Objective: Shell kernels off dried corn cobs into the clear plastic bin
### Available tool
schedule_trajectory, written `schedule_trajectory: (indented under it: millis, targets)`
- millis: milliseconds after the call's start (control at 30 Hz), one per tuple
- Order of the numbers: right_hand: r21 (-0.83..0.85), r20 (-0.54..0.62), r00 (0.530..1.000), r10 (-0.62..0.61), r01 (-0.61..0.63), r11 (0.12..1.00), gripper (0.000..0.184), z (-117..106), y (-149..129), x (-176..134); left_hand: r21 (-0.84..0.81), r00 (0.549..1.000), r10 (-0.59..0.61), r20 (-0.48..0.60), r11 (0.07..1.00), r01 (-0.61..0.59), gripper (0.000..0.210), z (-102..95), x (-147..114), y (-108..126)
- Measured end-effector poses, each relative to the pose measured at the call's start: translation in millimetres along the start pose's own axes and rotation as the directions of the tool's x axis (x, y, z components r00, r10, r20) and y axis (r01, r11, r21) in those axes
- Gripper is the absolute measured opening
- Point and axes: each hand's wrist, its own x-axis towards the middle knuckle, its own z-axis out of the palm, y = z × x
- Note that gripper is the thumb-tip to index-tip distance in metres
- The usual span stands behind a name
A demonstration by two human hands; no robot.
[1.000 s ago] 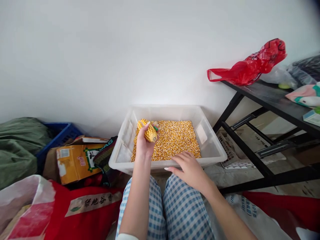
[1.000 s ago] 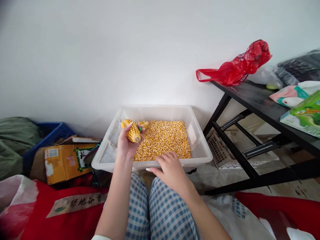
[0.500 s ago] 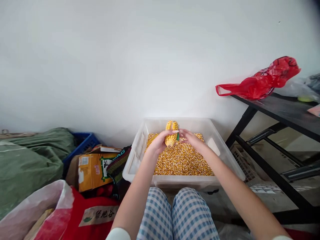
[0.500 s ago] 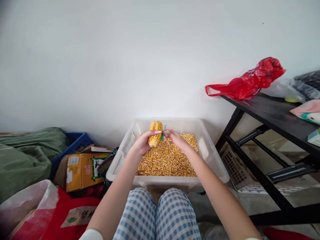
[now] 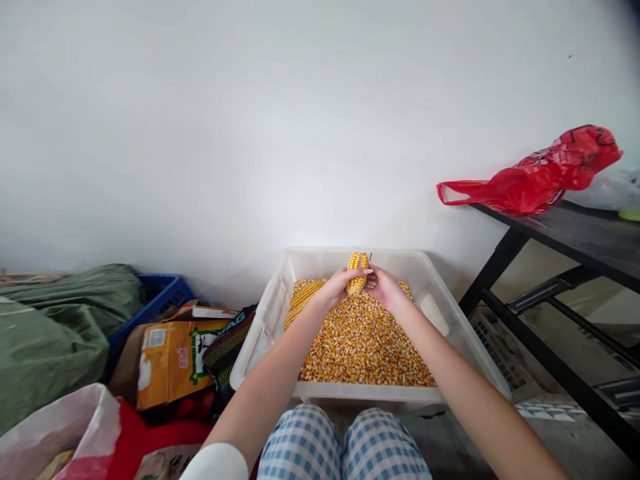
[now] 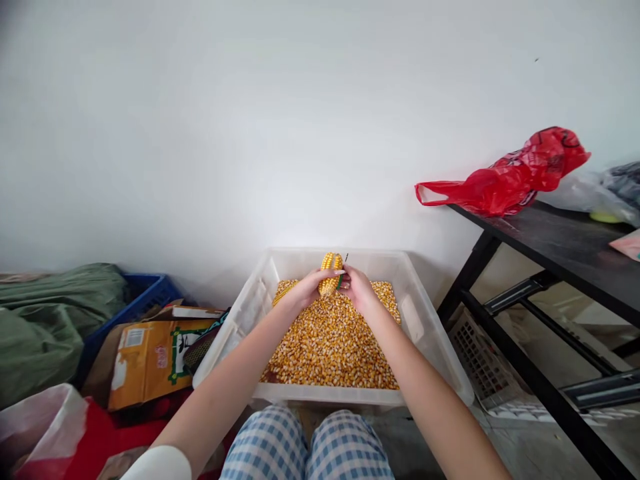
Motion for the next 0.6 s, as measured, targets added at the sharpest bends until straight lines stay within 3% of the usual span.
schedule_trajectory:
  millis: [200,300,433,533,600]
  targets:
    - [-0.029,-0.199,0.964,-0.177,0.175,0.984,0.028,-12.2,-4.7,-0.4,0.032,0.997,-0.015,-0.079,0.999,0.018,0.032,-2.4,-3.1,-6.9]
    - [0.03,-0.236,0.955,-0.18,0.192,0.981,0.032,-19.2,-11.9,-1.7,0.031,0.989,-0.029,-0.143,0.999,0.034,0.039,-7.1,0.9,-12.5]
    - [-0.006,-0.06,0.996,-0.071,0.071,0.997,0.046,-9.4,-13.2,-8.4,-0.048,0.976,-0.02,-0.217,0.999,0.01,0.046,-7.7,5.0,-14.4]
    - [-0.159,0.087,0.996,-0.025,0.038,0.987,0.048,3.5,-7.7,-14.0,-0.098,0.977,-0.005,-0.213,0.995,-0.017,0.045,-4.9,3.8,-10.8]
    - [-0.265,0.104,0.994,-0.03,0.057,0.962,0.046,7.4,-4.8,-16.2,-0.141,0.973,0.019,-0.229,0.989,-0.052,0.04,-3.7,1.6,-6.7]
